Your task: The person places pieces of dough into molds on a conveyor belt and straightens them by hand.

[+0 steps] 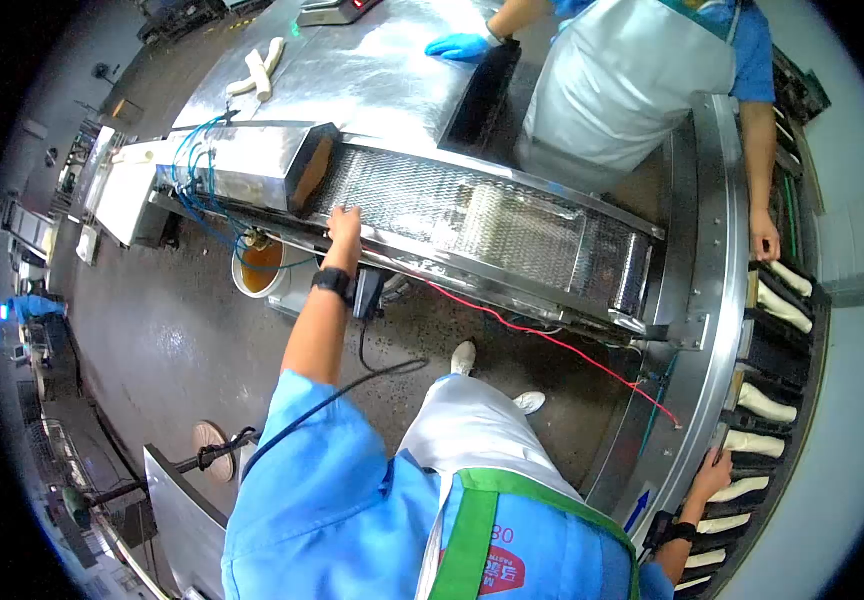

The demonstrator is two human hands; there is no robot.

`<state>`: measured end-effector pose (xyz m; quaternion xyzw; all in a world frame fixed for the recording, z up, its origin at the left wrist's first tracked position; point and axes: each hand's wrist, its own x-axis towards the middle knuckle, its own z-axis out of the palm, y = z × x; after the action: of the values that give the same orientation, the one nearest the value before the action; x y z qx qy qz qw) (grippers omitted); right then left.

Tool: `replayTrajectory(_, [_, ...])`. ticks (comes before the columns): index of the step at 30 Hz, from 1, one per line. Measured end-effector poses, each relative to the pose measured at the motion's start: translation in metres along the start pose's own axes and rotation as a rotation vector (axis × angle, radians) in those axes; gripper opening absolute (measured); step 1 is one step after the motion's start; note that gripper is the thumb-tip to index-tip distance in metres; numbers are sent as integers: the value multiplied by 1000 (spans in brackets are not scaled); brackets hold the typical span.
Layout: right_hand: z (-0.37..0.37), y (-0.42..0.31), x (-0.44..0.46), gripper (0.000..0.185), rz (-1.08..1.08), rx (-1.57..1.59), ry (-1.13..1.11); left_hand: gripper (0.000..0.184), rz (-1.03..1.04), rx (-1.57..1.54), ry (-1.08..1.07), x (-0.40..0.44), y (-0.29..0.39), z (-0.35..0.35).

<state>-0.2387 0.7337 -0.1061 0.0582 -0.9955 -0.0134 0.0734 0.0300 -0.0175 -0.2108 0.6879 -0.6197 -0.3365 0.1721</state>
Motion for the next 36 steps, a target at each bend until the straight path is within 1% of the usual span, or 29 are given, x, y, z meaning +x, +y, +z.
replayTrajectory(1, [-3, 0, -2, 35, -8, -1, 1, 54, -101, 3, 7, 4, 8, -6])
replayTrajectory(3, [-9, -3, -4, 35, -21, -6, 7, 54, -116, 13, 21, 7, 17, -14])
replayTrajectory(5, [-7, 1, -4, 36, -1, -3, -23, 55, -132, -42, 93, 4, 25, -18])
replayTrajectory(7, [6, 13, -7, 35, -36, -24, 62, 55, -99, -97, 84, 6, 21, -17])
replayTrajectory(9, [1, 9, -5, 33, -15, -28, 10, 55, -137, -77, 73, 9, 21, -15])
replayTrajectory(11, [-8, -5, -8, 31, 63, -39, -32, 56, -115, -94, 97, 9, 23, -15])
replayTrajectory(12, [5, 8, -8, 28, 9, -39, 67, 57, -138, -104, 86, 12, 24, -15])
replayTrajectory(13, [3, 4, -7, 28, 11, -36, 75, 58, -158, -116, 73, 19, 24, -12])
replayTrajectory(14, [-1, 0, -8, 27, 17, -45, 69, 58, -136, -60, 65, 35, 17, -6])
replayTrajectory(15, [-3, -3, -10, 26, 25, -57, 61, 56, -214, 6, 36, 43, 23, -8])
replayTrajectory(16, [-1, 1, -4, 26, 18, 27, 9, 54, -280, 75, -3, 50, 31, -5])
replayTrajectory(17, [0, 8, -7, 26, 49, 107, -33, 46, -137, -92, -74, 58, 26, -5])
replayTrajectory(19, [-1, 6, -18, 24, -100, 119, 180, 33, 103, -482, -288, 80, 15, 3])
replayTrajectory(20, [3, 9, -17, 24, -110, -2, 103, 35, 192, -419, -336, 94, 18, 7])
replayTrajectory(21, [5, 5, -16, 26, -12, -62, 39, 36, 254, -257, -319, 98, 19, 5])
replayTrajectory(22, [-8, -12, -15, 29, -3, -24, 45, 38, 306, -126, -302, 103, 23, 2])
replayTrajectory(23, [5, -4, -10, 30, -15, -16, 61, 40, 343, -43, -288, 102, 21, -3])
replayTrajectory(24, [16, 3, -8, 26, -12, 3, 77, 41, 376, 15, -297, 102, 24, -2])
replayTrajectory(25, [-4, -12, -12, 23, 53, 4, 12, 43, 417, 39, -317, 98, 30, -4])
replayTrajectory(26, [0, -15, -15, 19, 20, 23, 135, 45, 449, 38, -348, 93, 25, -9])
replayTrajectory(27, [5, -13, -19, 18, 2, 69, 190, 47, 490, 15, -382, 86, 25, -15])
replayTrajectory(28, [-4, -18, -19, 18, 80, 55, 84, 49, 527, -30, -421, 75, 25, -23])
replayTrajectory(29, [-6, -20, -18, 18, 96, 34, 42, 51, 564, -91, -456, 62, 25, -37])
replayTrajectory(31, [-4, -18, -18, 18, 60, 34, 94, 55, 622, -246, -554, 33, 27, -69])
replayTrajectory(32, [-5, -17, -18, 18, 62, 35, 77, 58, 604, -307, -409, -32, 54, -92])
replayTrajectory(33, [-9, -19, -17, 17, 61, 36, 62, 58, 608, -459, -441, -69, 77, -113])
replayTrajectory(34, [-14, -20, -17, 17, 83, 41, 54, 46, 545, -488, -408, -113, 97, -130])
replayTrajectory(35, [-20, -22, -17, 17, 75, 65, 58, 35, 483, -519, -375, -188, 144, -146])
replayTrajectory(36, [-23, -22, -17, 17, 63, 91, 65, 37, 509, -540, -349, -203, 160, -150])
